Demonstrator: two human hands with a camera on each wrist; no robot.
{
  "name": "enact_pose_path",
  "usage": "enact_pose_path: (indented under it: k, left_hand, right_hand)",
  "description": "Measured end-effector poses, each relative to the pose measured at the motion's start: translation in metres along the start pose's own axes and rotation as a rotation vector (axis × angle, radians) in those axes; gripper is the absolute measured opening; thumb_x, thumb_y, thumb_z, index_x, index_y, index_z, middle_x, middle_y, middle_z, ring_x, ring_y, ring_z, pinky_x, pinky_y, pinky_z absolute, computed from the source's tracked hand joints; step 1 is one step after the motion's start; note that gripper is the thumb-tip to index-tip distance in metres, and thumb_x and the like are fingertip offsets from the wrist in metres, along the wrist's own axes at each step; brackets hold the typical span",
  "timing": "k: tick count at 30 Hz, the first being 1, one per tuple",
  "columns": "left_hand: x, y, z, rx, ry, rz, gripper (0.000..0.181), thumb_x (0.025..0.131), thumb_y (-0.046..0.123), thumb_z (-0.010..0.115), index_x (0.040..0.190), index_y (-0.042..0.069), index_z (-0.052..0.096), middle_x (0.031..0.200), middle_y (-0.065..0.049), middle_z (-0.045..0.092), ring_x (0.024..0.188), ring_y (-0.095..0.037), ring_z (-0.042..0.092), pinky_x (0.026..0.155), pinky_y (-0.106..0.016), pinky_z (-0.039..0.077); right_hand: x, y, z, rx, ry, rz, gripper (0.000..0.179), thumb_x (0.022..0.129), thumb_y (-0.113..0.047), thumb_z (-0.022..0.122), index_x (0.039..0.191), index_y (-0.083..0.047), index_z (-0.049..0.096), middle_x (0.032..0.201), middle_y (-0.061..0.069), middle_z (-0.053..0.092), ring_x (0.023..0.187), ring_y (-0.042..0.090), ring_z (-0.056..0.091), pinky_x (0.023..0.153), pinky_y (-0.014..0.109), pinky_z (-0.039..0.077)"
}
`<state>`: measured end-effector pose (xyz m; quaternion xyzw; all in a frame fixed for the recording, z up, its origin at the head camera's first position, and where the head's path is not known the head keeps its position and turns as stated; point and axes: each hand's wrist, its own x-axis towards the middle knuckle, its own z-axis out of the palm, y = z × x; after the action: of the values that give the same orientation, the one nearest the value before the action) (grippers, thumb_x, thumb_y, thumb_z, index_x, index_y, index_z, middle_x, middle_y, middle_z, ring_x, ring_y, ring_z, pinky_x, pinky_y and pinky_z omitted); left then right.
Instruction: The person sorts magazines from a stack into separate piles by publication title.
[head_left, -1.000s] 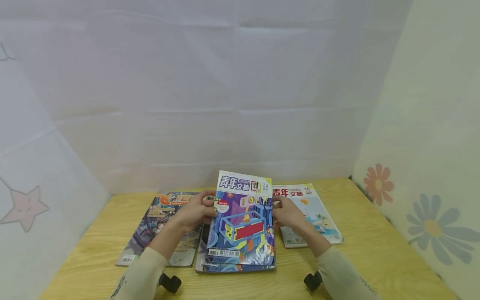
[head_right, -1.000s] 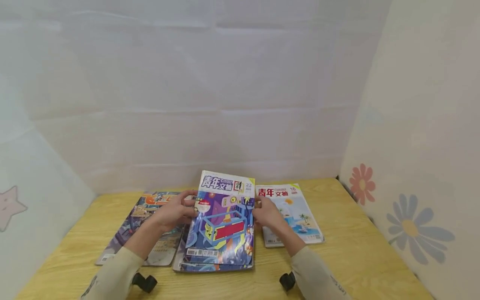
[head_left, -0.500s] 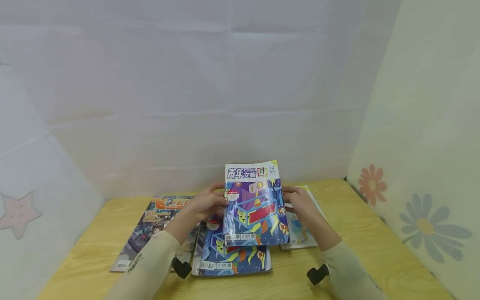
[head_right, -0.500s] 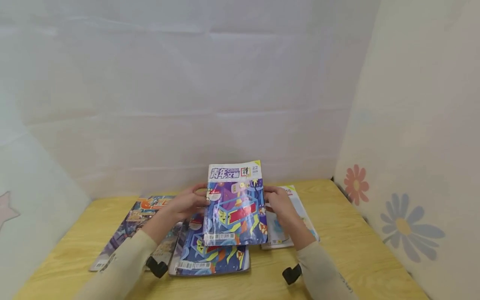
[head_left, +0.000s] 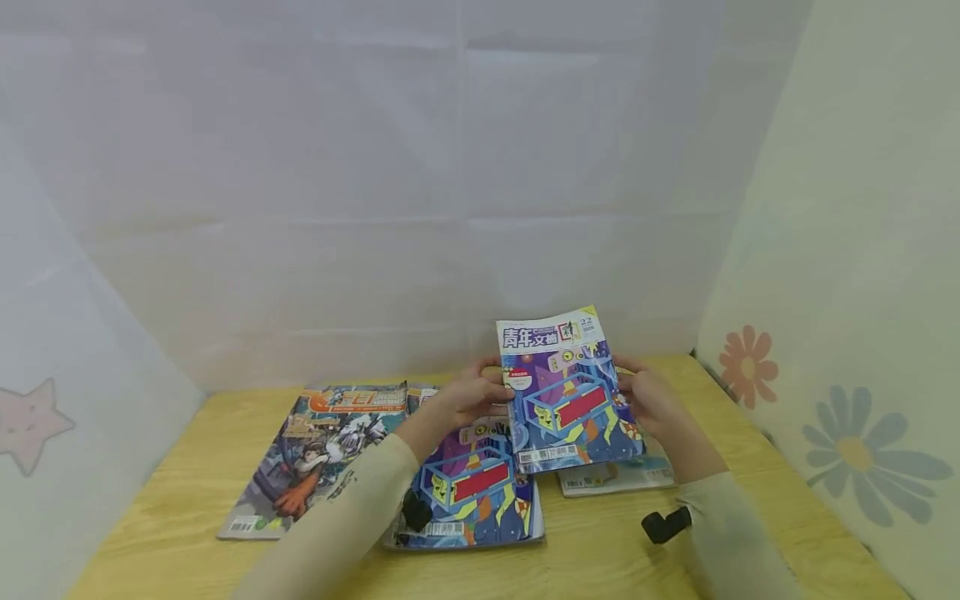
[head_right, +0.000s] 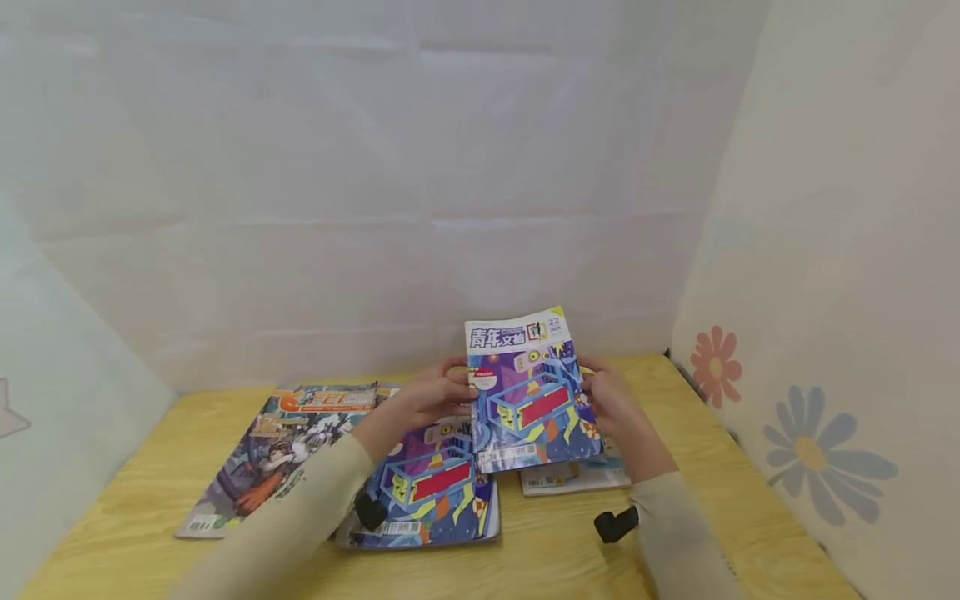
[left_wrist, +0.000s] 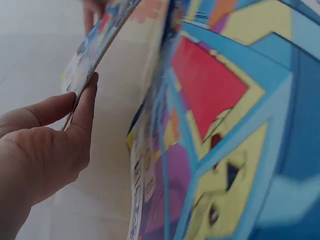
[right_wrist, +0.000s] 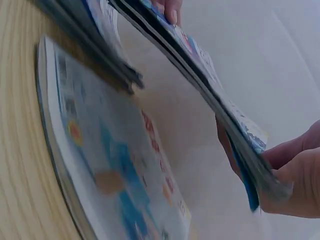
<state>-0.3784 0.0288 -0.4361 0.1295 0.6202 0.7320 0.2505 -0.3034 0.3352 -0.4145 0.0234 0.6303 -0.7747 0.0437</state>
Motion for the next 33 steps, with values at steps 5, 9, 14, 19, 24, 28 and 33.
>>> enact_pose_path:
  k: [5, 9, 14, 19, 24, 28, 33]
  left_hand:
    - [0.012, -0.014, 0.029, 0.111, -0.003, 0.001, 0.068, 0.093, -0.002, 0.072, 0.15, 0.008, 0.035, 0.12, -0.021, 0.065, 0.095, -0.033, 0.071, 0.084, -0.049, 0.057]
    - [0.02, -0.021, 0.051, 0.173, 0.045, -0.036, 0.067, 0.094, -0.003, 0.07, 0.152, 0.001, 0.036, 0.11, -0.019, 0.067, 0.09, -0.032, 0.073, 0.081, -0.047, 0.059]
    - [0.025, -0.025, 0.065, 0.239, 0.116, -0.127, 0.066, 0.093, -0.009, 0.065, 0.152, -0.006, 0.037, 0.104, -0.02, 0.07, 0.084, -0.031, 0.074, 0.076, -0.041, 0.06]
    - [0.024, -0.03, 0.071, 0.269, 0.126, -0.153, 0.067, 0.091, -0.011, 0.063, 0.152, -0.009, 0.034, 0.102, -0.024, 0.069, 0.085, -0.033, 0.072, 0.074, -0.042, 0.06]
    - [0.017, -0.024, 0.082, 0.38, 0.178, -0.135, 0.064, 0.092, -0.008, 0.062, 0.15, -0.014, 0.035, 0.104, -0.025, 0.065, 0.083, -0.035, 0.072, 0.072, -0.041, 0.061]
    - [0.01, -0.017, 0.092, 0.532, 0.213, -0.113, 0.05, 0.091, -0.007, 0.061, 0.138, -0.017, 0.049, 0.097, -0.022, 0.066, 0.079, -0.034, 0.072, 0.067, -0.039, 0.061]
    - [0.001, -0.01, 0.091, 0.656, 0.196, -0.079, 0.034, 0.09, -0.007, 0.06, 0.123, -0.016, 0.06, 0.1, -0.023, 0.068, 0.079, -0.033, 0.071, 0.068, -0.041, 0.061]
  right_hand:
    - [0.004, 0.006, -0.029, -0.107, 0.082, 0.037, 0.062, 0.096, 0.011, 0.03, 0.158, 0.006, 0.024, 0.127, 0.025, 0.059, 0.09, 0.02, 0.067, 0.074, 0.037, 0.058]
    - [0.006, 0.015, -0.045, -0.196, 0.149, 0.065, 0.064, 0.093, 0.012, 0.032, 0.157, 0.009, 0.024, 0.132, 0.03, 0.054, 0.087, 0.02, 0.067, 0.072, 0.036, 0.058]
    - [0.01, 0.025, -0.052, -0.337, 0.225, 0.078, 0.062, 0.091, 0.009, 0.036, 0.153, 0.013, 0.032, 0.12, 0.03, 0.06, 0.08, 0.022, 0.066, 0.066, 0.035, 0.058]
    - [0.014, 0.031, -0.053, -0.475, 0.246, 0.088, 0.057, 0.092, 0.005, 0.034, 0.147, 0.016, 0.039, 0.115, 0.03, 0.062, 0.078, 0.024, 0.066, 0.063, 0.036, 0.058]
    - [0.015, 0.031, -0.051, -0.562, 0.252, 0.09, 0.054, 0.093, 0.003, 0.032, 0.144, 0.018, 0.042, 0.121, 0.031, 0.058, 0.085, 0.026, 0.064, 0.065, 0.033, 0.057]
    - [0.012, 0.027, -0.047, -0.629, 0.28, 0.098, 0.052, 0.095, 0.0, 0.034, 0.142, 0.016, 0.045, 0.129, 0.033, 0.053, 0.099, 0.033, 0.058, 0.076, 0.037, 0.055]
    - [0.005, 0.021, -0.043, -0.706, 0.292, 0.107, 0.051, 0.1, -0.011, 0.042, 0.141, 0.019, 0.044, 0.14, 0.037, 0.045, 0.116, 0.041, 0.05, 0.095, 0.05, 0.048]
